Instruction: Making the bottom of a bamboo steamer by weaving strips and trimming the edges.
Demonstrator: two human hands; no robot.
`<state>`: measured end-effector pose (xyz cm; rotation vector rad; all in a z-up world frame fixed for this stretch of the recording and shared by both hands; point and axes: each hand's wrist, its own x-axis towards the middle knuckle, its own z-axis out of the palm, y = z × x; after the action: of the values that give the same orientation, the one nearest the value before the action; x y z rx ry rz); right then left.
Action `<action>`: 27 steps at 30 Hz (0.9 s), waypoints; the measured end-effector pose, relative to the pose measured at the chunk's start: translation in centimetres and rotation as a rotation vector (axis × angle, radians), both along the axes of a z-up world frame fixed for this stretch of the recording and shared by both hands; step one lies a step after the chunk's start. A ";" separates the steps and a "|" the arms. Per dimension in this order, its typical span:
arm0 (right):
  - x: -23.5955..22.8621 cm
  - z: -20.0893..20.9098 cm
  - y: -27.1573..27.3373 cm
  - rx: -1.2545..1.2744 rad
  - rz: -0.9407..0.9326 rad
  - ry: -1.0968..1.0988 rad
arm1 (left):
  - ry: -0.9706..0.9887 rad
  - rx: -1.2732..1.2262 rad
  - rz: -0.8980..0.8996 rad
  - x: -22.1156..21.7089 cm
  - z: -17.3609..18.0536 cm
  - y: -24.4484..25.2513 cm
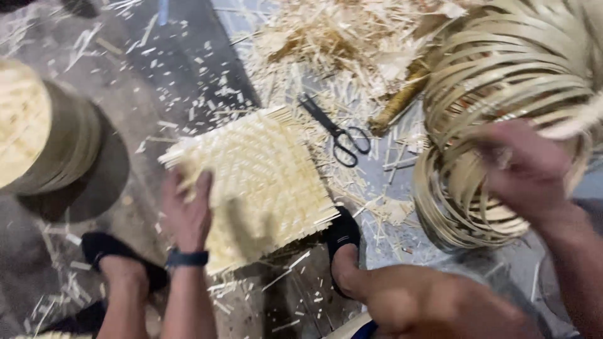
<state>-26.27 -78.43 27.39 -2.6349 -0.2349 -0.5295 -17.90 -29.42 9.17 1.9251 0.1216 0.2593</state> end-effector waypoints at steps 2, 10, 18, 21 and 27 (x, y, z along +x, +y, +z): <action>3.0 0.8 6.4 -0.193 0.335 -0.034 | 0.196 -0.187 -0.034 1.1 3.9 -2.6; 11.5 0.6 17.7 -0.409 0.751 -0.235 | 0.215 -1.520 -0.018 2.4 1.9 2.2; 17.7 -5.6 19.8 0.871 0.028 0.918 | 0.283 -1.534 0.042 0.3 -0.4 5.9; 17.5 -10.9 19.6 1.192 0.063 0.950 | 0.268 -1.586 0.117 0.1 -3.1 6.6; 15.4 -12.8 21.8 1.398 -0.003 0.866 | 0.249 -1.646 0.149 -0.4 -3.9 7.8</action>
<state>-10.86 -56.66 14.57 -1.2666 0.3194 0.3982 -18.26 -21.61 5.27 0.2956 0.4685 -0.0346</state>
